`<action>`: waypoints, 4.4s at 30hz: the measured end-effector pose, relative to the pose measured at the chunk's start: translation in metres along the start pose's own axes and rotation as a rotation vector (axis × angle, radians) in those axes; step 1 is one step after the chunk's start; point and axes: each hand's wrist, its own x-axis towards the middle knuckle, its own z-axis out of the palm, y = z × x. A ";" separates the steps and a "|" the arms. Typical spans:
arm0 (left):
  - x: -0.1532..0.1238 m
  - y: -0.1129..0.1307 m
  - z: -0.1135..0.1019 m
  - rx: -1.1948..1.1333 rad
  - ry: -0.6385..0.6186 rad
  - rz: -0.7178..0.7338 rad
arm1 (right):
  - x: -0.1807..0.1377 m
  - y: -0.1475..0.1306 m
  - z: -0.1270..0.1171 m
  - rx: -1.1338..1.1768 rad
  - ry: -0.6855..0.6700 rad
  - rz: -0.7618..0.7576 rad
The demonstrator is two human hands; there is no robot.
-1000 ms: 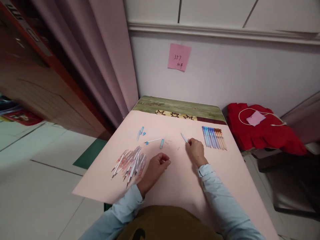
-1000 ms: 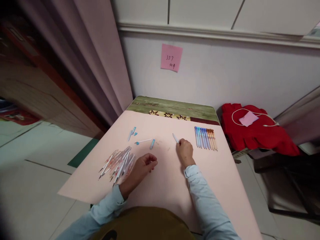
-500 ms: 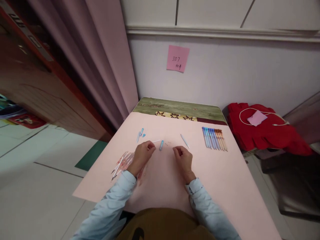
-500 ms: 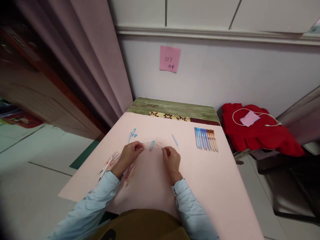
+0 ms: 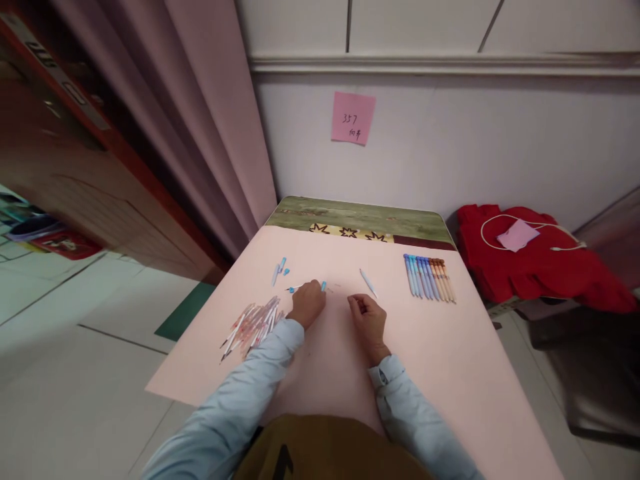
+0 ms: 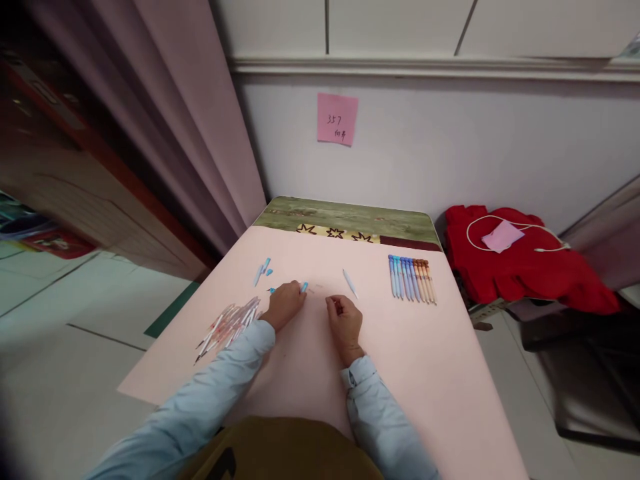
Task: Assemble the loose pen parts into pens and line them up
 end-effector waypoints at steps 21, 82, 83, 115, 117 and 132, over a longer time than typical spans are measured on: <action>-0.104 0.003 0.045 -2.007 -0.552 -0.045 | 0.037 -0.006 -0.047 -0.185 -0.037 0.073; -0.064 0.004 0.049 -2.487 -0.488 -0.239 | -0.014 -0.081 -0.034 -0.006 -0.155 -0.062; -0.064 0.004 0.050 -2.493 -0.489 -0.221 | -0.018 -0.083 -0.032 -0.063 -0.152 -0.123; -0.059 -0.004 0.046 -2.735 -0.453 -0.484 | -0.028 -0.110 -0.020 -0.259 -0.172 -0.267; -0.059 -0.001 0.049 -2.693 -0.409 -0.396 | -0.027 -0.112 -0.017 -0.267 -0.185 -0.254; -0.066 0.003 0.052 -2.591 -0.482 -0.134 | -0.022 -0.114 -0.018 -0.450 -0.295 -0.154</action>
